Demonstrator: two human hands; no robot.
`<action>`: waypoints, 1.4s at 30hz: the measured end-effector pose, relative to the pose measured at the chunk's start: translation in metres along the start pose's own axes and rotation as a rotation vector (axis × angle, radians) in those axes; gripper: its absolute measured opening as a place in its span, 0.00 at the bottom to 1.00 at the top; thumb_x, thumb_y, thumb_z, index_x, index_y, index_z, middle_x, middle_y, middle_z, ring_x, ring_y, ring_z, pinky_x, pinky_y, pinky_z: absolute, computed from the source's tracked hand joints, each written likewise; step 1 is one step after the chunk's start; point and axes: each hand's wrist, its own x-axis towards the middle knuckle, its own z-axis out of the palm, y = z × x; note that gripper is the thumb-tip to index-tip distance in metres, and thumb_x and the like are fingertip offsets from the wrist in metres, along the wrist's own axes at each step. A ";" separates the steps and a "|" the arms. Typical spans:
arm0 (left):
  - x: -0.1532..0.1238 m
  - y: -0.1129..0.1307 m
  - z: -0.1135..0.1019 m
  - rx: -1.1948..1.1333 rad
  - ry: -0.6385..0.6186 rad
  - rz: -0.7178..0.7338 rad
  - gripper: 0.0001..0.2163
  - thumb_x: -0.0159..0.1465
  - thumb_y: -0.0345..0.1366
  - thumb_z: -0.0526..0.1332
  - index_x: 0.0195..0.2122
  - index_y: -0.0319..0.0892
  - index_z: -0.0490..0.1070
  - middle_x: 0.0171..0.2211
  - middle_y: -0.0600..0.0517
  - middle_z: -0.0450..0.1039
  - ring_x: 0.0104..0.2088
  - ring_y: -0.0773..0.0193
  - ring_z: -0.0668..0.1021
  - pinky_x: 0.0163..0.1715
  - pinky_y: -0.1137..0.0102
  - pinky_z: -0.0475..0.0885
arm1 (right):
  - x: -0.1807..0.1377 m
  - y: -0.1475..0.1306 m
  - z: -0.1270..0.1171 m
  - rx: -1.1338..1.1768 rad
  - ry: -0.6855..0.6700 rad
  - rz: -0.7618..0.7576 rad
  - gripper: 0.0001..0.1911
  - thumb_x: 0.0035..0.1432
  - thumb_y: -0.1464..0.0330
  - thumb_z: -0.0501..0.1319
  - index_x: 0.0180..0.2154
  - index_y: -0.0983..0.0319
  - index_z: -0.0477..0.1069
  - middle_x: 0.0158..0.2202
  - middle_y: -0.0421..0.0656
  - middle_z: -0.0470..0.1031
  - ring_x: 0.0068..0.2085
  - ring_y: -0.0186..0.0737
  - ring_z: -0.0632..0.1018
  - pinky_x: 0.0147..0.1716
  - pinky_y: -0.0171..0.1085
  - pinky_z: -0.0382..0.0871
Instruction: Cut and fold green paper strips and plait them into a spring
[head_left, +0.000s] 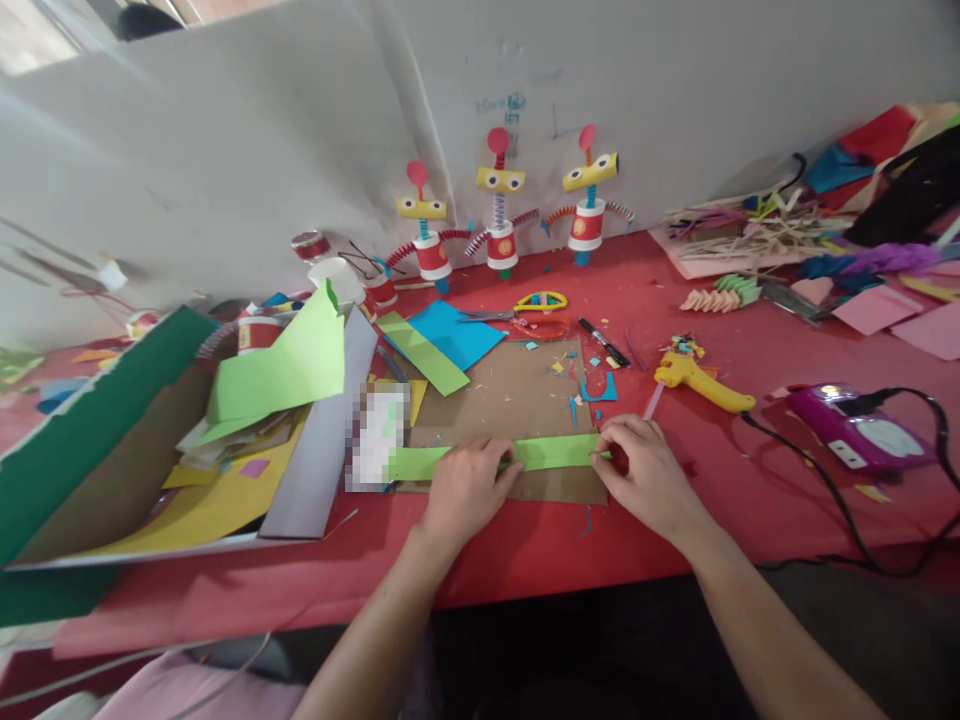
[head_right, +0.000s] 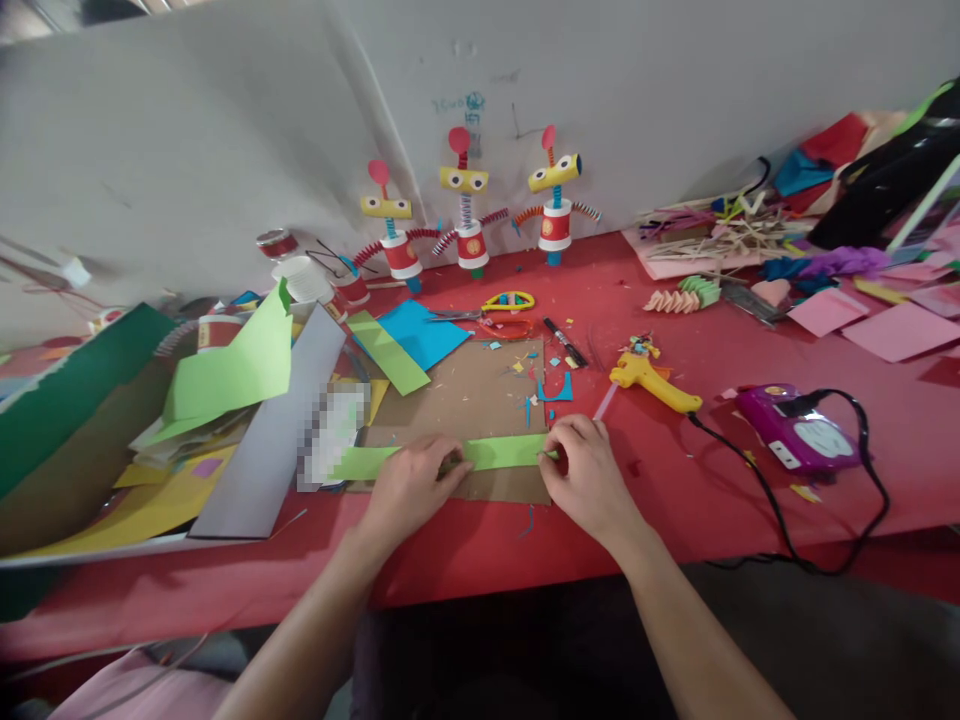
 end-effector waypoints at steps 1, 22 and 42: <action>0.000 0.000 0.000 0.002 0.000 0.007 0.05 0.60 0.38 0.56 0.34 0.44 0.68 0.33 0.52 0.73 0.33 0.62 0.74 0.29 0.71 0.62 | 0.000 0.001 -0.001 0.016 -0.002 0.005 0.04 0.50 0.73 0.57 0.26 0.60 0.62 0.33 0.43 0.66 0.39 0.43 0.68 0.41 0.43 0.63; -0.001 0.004 -0.006 0.467 -0.102 0.347 0.31 0.62 0.27 0.48 0.60 0.68 0.42 0.36 0.52 0.64 0.30 0.65 0.71 0.29 0.71 0.63 | -0.036 0.000 -0.022 -0.532 -0.109 -0.232 0.17 0.60 0.61 0.52 0.50 0.49 0.68 0.58 0.40 0.63 0.52 0.53 0.64 0.41 0.50 0.65; -0.013 -0.003 -0.001 0.119 -0.012 0.181 0.11 0.64 0.35 0.50 0.45 0.48 0.68 0.35 0.51 0.71 0.37 0.62 0.72 0.36 0.67 0.65 | -0.049 -0.038 0.027 -0.316 -0.160 -0.299 0.30 0.59 0.56 0.50 0.60 0.61 0.55 0.61 0.50 0.56 0.61 0.53 0.58 0.52 0.52 0.63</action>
